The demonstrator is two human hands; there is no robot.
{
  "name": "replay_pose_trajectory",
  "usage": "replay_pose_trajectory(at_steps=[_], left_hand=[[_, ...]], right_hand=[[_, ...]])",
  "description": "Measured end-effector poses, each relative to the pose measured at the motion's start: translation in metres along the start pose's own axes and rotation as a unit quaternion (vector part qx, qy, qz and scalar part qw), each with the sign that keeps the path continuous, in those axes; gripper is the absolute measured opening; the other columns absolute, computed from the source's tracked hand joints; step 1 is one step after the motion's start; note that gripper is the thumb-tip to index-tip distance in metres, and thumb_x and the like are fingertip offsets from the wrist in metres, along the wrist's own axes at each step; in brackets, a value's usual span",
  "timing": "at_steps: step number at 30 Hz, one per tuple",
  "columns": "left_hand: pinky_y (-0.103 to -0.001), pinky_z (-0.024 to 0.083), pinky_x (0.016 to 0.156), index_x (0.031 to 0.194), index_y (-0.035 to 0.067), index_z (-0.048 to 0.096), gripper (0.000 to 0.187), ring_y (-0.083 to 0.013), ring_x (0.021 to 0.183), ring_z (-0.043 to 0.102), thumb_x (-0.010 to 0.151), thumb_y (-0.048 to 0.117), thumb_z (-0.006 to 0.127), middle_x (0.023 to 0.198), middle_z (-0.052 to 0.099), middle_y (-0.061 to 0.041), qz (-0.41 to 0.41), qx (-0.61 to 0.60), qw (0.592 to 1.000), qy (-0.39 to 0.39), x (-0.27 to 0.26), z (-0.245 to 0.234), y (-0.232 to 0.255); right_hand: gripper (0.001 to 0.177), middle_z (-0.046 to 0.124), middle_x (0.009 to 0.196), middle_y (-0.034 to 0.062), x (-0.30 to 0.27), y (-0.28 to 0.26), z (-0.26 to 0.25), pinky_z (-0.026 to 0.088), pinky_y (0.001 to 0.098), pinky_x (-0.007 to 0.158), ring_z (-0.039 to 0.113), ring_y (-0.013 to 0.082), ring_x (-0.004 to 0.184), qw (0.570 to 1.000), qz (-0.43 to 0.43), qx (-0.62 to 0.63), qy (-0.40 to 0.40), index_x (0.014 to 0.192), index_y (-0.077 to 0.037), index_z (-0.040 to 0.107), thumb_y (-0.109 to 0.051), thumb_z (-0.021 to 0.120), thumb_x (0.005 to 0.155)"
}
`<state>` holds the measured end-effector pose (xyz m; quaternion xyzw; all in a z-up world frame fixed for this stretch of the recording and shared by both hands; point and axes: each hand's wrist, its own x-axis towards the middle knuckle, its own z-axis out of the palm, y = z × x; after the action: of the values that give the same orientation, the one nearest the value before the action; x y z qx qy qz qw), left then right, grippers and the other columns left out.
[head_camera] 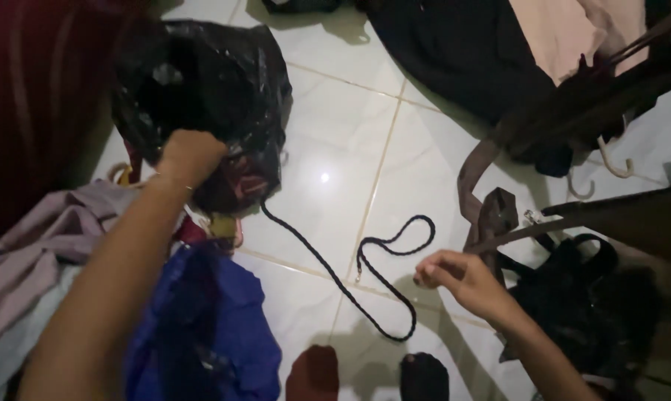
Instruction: Organizing and hanging various belts and straps onto a clothes hanger.
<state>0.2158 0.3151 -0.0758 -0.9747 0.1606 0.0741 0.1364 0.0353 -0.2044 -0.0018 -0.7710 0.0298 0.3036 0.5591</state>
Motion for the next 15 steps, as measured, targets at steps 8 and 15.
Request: replay_pose_trajectory(at_steps=[8, 15], left_hand=[[-0.041, 0.051, 0.086, 0.108, 0.017, 0.078, 0.022, -0.0268, 0.104, 0.072, 0.095, 0.026, 0.062, 0.110, 0.076, -0.007, -0.321, -0.005, 0.947, -0.035, 0.056, -0.001, -0.047], [-0.059, 0.045, 0.094, 0.152, -0.003, 0.035, 0.054, -0.0583, 0.108, 0.057, 0.108, 0.023, 0.053, 0.119, 0.060, -0.039, -0.254, -0.439, 0.802, 0.315, 0.101, -0.031, -0.018]], right_hand=[[0.029, 0.078, 0.097, 0.0063, 0.000, 0.049, -0.004, 0.060, 0.0312, 0.087, 0.073, 0.0133, 0.093, 0.999, 0.036, -0.009, -0.018, 0.108, 0.001, 0.074, -0.023, 0.063, 0.095], [0.030, 0.077, 0.093, 0.0064, 0.003, 0.055, -0.004, 0.061, 0.0321, 0.083, 0.073, 0.0142, 0.089, 0.998, 0.066, -0.022, 0.008, 0.111, -0.001, 0.073, -0.025, 0.061, 0.096]])
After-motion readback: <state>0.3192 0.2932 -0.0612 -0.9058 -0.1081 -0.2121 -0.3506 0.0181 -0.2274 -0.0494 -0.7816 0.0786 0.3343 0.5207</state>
